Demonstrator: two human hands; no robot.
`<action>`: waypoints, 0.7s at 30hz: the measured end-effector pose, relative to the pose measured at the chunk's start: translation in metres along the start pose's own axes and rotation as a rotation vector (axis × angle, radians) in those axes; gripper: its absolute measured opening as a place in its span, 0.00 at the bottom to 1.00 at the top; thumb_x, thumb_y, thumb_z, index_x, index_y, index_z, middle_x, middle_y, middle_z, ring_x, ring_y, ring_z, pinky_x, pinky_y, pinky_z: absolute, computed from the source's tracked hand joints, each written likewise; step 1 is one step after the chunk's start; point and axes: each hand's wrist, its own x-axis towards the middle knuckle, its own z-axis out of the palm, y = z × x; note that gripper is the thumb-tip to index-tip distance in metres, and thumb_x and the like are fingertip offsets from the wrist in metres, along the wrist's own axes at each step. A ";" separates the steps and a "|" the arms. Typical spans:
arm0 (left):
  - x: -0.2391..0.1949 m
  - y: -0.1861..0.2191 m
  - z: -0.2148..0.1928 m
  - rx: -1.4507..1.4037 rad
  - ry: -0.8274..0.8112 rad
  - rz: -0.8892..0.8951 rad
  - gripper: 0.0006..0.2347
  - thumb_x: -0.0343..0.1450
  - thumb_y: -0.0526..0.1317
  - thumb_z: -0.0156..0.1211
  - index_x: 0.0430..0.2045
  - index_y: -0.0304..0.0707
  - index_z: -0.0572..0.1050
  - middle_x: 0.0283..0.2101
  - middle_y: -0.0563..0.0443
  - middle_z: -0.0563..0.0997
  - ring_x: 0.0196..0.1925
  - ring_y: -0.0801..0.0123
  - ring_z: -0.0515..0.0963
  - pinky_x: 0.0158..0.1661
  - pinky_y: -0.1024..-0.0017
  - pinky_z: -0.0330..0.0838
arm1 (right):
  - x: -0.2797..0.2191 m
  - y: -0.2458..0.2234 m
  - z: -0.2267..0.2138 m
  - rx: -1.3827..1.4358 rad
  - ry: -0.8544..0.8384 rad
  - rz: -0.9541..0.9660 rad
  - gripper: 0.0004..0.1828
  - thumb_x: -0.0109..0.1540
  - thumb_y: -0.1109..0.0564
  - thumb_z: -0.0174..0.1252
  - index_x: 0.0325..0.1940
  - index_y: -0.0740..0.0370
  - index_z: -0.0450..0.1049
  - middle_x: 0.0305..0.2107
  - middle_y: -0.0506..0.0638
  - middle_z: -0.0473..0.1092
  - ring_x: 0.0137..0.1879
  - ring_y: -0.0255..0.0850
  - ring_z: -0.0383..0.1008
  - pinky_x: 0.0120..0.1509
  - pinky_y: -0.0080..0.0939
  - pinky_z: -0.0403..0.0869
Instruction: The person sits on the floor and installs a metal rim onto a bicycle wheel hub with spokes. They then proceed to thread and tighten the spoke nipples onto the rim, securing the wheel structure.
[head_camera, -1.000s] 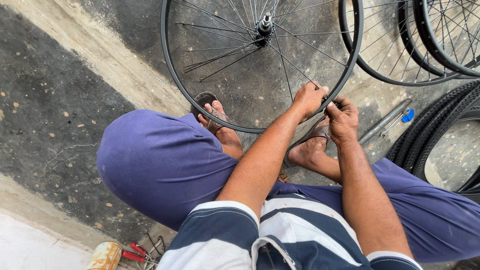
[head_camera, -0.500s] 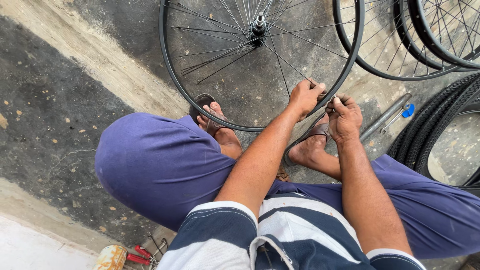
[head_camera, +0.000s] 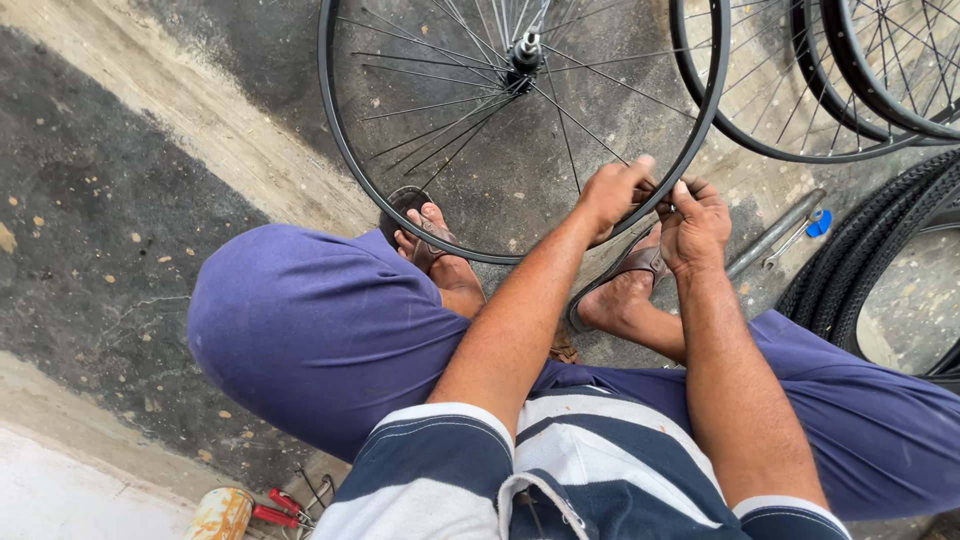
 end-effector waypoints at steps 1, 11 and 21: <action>0.002 -0.001 -0.001 -0.139 -0.052 -0.019 0.15 0.76 0.46 0.57 0.33 0.29 0.77 0.33 0.46 0.83 0.34 0.69 0.83 0.36 0.70 0.79 | 0.000 -0.002 0.001 -0.004 -0.007 0.000 0.05 0.69 0.67 0.56 0.49 0.65 0.72 0.38 0.53 0.75 0.40 0.42 0.76 0.52 0.44 0.78; 0.024 -0.026 0.001 -0.288 -0.062 0.027 0.10 0.73 0.39 0.64 0.33 0.26 0.76 0.32 0.43 0.82 0.30 0.67 0.82 0.32 0.70 0.80 | -0.016 -0.008 -0.009 -0.070 0.009 0.002 0.08 0.63 0.70 0.59 0.45 0.65 0.75 0.34 0.52 0.75 0.37 0.39 0.75 0.42 0.37 0.76; 0.025 -0.029 -0.002 -0.233 -0.039 0.053 0.10 0.73 0.40 0.64 0.34 0.26 0.77 0.33 0.44 0.83 0.31 0.69 0.83 0.33 0.71 0.80 | -0.017 -0.004 -0.002 -0.087 0.008 -0.006 0.07 0.62 0.69 0.59 0.44 0.66 0.75 0.34 0.52 0.75 0.36 0.37 0.75 0.41 0.35 0.76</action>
